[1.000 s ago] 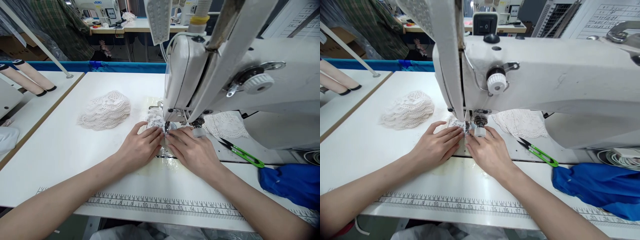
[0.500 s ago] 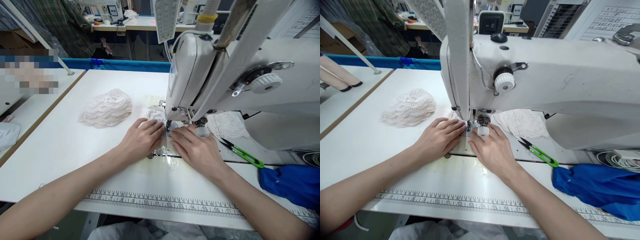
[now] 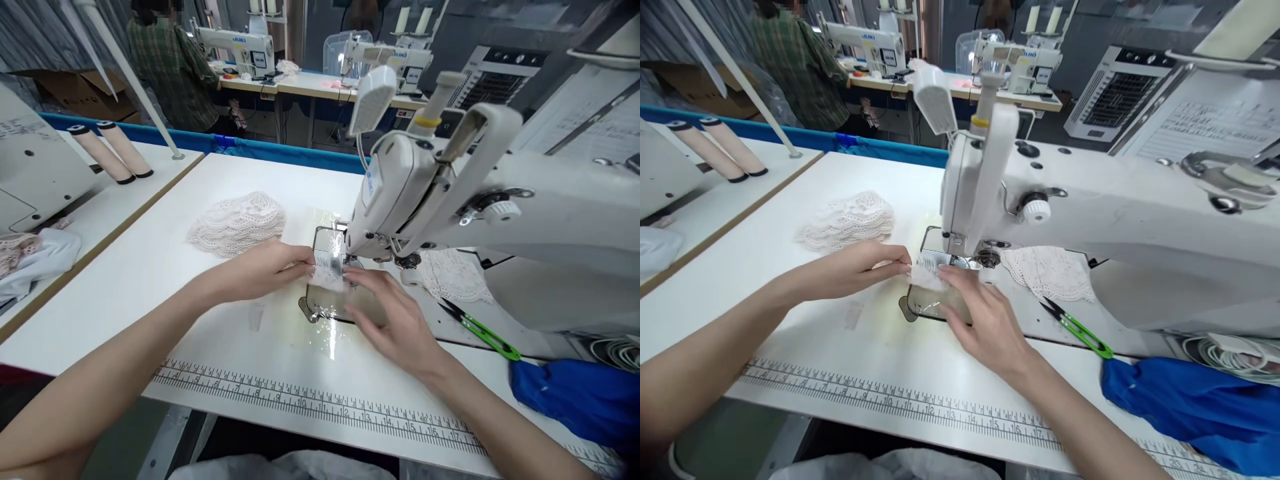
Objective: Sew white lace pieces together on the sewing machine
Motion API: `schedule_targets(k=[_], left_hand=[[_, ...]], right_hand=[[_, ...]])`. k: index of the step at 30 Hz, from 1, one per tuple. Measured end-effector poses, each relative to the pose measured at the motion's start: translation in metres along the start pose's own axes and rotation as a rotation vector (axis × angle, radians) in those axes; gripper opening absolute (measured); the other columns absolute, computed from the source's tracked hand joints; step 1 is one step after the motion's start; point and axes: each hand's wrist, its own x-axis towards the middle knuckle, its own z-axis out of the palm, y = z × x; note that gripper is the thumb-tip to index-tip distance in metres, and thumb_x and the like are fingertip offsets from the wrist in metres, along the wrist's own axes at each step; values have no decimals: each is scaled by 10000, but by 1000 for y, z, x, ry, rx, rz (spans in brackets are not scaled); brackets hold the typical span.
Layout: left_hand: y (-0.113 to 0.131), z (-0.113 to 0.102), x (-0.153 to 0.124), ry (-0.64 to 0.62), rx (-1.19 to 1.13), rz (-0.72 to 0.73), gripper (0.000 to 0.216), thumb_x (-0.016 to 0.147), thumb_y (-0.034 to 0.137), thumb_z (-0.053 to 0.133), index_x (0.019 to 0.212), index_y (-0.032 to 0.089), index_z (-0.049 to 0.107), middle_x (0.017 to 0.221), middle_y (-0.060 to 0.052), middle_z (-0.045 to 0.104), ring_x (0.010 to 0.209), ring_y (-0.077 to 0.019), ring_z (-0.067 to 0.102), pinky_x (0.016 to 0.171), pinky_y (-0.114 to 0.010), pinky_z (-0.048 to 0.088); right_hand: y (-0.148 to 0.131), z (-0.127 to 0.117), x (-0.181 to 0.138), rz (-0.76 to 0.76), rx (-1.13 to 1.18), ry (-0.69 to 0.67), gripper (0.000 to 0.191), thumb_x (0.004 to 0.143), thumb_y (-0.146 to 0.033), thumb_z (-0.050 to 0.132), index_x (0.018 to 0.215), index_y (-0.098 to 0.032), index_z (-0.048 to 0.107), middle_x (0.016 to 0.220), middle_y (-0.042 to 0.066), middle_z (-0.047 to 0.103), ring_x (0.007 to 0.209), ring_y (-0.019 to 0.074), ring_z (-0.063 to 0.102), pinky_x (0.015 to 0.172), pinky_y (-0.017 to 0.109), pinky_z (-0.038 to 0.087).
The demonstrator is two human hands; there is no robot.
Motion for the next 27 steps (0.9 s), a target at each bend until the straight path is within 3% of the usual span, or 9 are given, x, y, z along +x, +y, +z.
schedule_targets(k=[3,7,10,13,16,20,22,24,27], left_hand=[[2,-20,-10,-87,-205,34,317,962,401,392,811,206,592,691,8,567,606,-131,524,521,-234,368],[-2,-32,-16,-88,-311,68,334,944,439,414,806,204,606,689,5,515,610,-125,481,521,-230,362],[-12,-37,-26,-34,-365,14,320,925,463,453,851,203,624,707,4,527,617,-118,481,521,-223,366],[-32,-38,-48,-8,-408,-75,292,862,490,559,942,218,626,742,7,557,626,-120,503,520,-218,381],[-55,-34,-78,-68,-518,-182,287,840,487,601,822,200,596,711,12,546,619,-116,510,531,-221,400],[-79,-38,-98,174,-734,-256,283,857,479,584,829,198,582,789,-23,613,701,-140,580,631,-261,475],[-89,-48,-89,350,-717,-271,333,854,519,560,821,189,579,750,-33,613,647,-141,574,599,-266,474],[-102,-62,-68,513,-501,-352,389,855,563,514,819,183,591,725,-31,609,622,-139,563,568,-253,451],[-128,-77,-27,573,-360,-404,371,863,525,491,828,182,630,681,-15,595,576,-123,515,519,-232,369]], right_hand=[[-18,-6,12,183,343,-222,655,868,-356,635,1434,-251,323,1460,111,437,1284,234,484,963,388,503],[-35,-10,40,432,815,-447,298,920,-375,544,1169,-213,569,1147,89,665,1012,188,653,880,370,540],[-41,-2,60,551,938,-364,217,865,-397,611,860,-183,650,846,37,691,761,152,654,770,330,543],[-44,10,74,584,926,-284,221,808,-409,674,809,-189,697,770,18,684,695,135,624,691,290,523],[-46,21,85,563,888,-278,228,805,-420,672,806,-199,730,764,27,698,671,134,614,650,283,516],[-50,34,105,478,854,-238,228,795,-425,668,792,-212,748,817,46,718,690,149,616,619,289,518],[-49,42,123,472,817,-154,227,775,-426,675,779,-211,748,820,50,717,688,152,610,604,285,512],[-43,53,143,474,741,-22,250,766,-437,661,776,-200,741,764,43,696,651,148,589,577,278,489],[-25,73,169,464,644,127,281,775,-435,609,839,-181,710,721,28,662,627,146,570,563,275,449]])
